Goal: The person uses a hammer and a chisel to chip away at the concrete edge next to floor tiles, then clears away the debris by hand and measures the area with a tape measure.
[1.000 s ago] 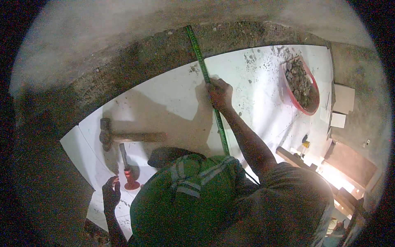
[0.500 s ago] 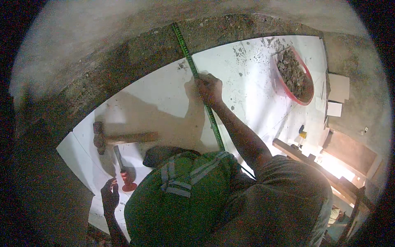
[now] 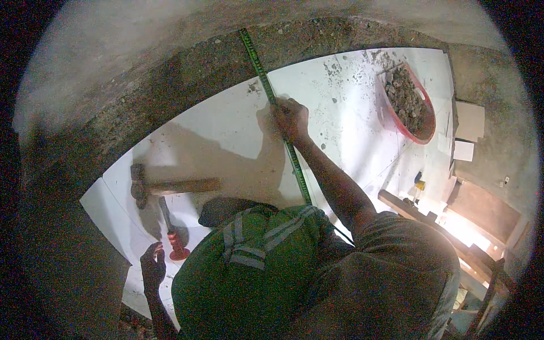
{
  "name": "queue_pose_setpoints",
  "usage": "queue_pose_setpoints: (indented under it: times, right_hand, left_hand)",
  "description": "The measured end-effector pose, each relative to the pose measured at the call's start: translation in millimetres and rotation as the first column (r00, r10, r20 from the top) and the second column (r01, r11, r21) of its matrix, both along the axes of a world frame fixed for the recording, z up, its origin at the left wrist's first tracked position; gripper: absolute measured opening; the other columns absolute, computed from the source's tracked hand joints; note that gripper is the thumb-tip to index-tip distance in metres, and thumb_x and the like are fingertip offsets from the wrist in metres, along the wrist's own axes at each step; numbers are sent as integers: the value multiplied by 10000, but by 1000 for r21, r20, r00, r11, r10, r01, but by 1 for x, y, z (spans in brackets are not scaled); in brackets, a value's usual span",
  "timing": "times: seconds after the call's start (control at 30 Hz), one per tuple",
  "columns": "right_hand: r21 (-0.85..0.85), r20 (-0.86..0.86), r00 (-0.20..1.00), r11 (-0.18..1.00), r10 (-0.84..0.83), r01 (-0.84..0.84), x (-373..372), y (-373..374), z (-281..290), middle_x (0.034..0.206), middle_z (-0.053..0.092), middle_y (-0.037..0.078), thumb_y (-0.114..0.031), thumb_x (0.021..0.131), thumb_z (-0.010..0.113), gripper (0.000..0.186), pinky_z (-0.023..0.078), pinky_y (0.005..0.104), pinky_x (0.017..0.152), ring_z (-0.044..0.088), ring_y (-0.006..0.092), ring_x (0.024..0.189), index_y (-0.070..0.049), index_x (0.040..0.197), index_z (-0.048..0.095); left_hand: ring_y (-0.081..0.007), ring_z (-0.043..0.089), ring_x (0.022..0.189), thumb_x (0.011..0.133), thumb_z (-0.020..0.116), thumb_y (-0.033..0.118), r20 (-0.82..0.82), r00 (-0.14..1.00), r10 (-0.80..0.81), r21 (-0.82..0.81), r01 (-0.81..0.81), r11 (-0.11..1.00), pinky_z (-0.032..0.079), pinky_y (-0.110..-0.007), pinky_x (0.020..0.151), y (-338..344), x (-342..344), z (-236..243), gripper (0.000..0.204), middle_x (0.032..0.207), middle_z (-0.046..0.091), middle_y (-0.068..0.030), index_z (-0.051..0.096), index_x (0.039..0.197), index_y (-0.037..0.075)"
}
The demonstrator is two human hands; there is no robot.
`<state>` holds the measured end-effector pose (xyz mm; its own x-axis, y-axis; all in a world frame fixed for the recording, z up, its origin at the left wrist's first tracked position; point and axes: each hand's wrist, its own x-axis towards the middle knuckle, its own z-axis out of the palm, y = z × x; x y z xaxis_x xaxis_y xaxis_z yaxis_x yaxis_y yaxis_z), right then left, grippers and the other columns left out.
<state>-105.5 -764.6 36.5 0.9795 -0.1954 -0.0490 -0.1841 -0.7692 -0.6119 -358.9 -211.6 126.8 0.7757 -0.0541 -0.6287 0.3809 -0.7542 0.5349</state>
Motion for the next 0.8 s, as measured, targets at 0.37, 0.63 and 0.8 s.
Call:
queue_pose_setpoints:
  times: [0.37,0.63,0.8]
  right_hand:
    - [105,-71,997,994,-34,42,-1,-1,1,915,719,159,-184,916,742,292,544,351,779,706,244,836,-1,1142,766]
    - [47,21,1000,999,-13,12,-1,2,1,894,738,172,-215,921,707,175,568,430,733,734,358,797,-95,1021,785]
    - [18,32,999,1000,-5,4,-1,2,-1,885,743,170,-209,915,712,180,571,422,722,739,343,788,-92,1031,786]
  left_hand:
    - [-303,742,1025,1035,605,143,-27,999,43,-11,-44,999,573,-382,925,-1,0,-1,263,1114,752,-204,678,1197,-51]
    - [-303,742,1020,1026,613,137,-1,999,42,-19,-42,999,576,-388,919,1,-1,-2,261,1117,754,-208,684,1203,-42]
    - [-303,742,1014,1025,609,132,12,1000,20,0,-20,1000,575,-397,922,-1,1,0,255,1112,754,-209,685,1199,-39]
